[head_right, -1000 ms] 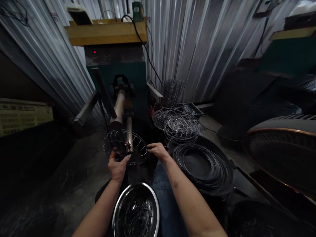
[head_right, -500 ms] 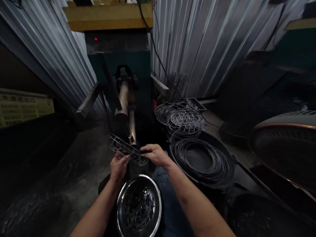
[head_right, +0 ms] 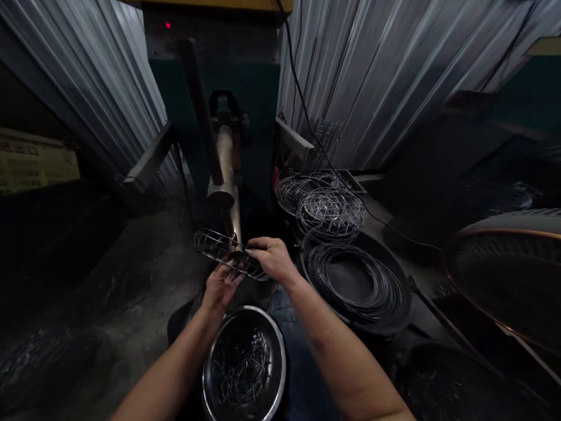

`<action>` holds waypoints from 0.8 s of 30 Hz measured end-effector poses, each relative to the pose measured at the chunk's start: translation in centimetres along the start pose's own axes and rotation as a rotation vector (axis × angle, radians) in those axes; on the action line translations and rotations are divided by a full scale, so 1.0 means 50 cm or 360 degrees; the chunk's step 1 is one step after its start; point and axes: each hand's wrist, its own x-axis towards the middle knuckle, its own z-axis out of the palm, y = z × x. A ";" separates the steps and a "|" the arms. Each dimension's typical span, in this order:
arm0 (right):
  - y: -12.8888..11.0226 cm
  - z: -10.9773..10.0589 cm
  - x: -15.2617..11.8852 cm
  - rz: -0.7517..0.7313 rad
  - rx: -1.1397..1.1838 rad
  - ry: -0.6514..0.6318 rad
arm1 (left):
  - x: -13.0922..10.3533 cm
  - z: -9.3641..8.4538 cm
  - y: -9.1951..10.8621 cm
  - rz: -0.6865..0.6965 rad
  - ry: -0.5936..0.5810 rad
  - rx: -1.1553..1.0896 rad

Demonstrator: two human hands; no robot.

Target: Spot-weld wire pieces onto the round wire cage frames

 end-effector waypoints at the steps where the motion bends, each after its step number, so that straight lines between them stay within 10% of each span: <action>1: -0.006 0.004 0.004 -0.0026 -0.0004 -0.0018 | -0.001 0.003 -0.003 -0.0039 -0.0005 -0.0032; 17: -0.024 0.010 0.062 -0.0091 -0.0016 -0.0021 | -0.009 0.038 -0.031 -0.0181 0.0208 -0.0207; 24: 0.018 -0.061 0.029 0.0006 0.0028 -0.0155 | -0.022 0.031 -0.031 -0.0241 0.0182 -0.0145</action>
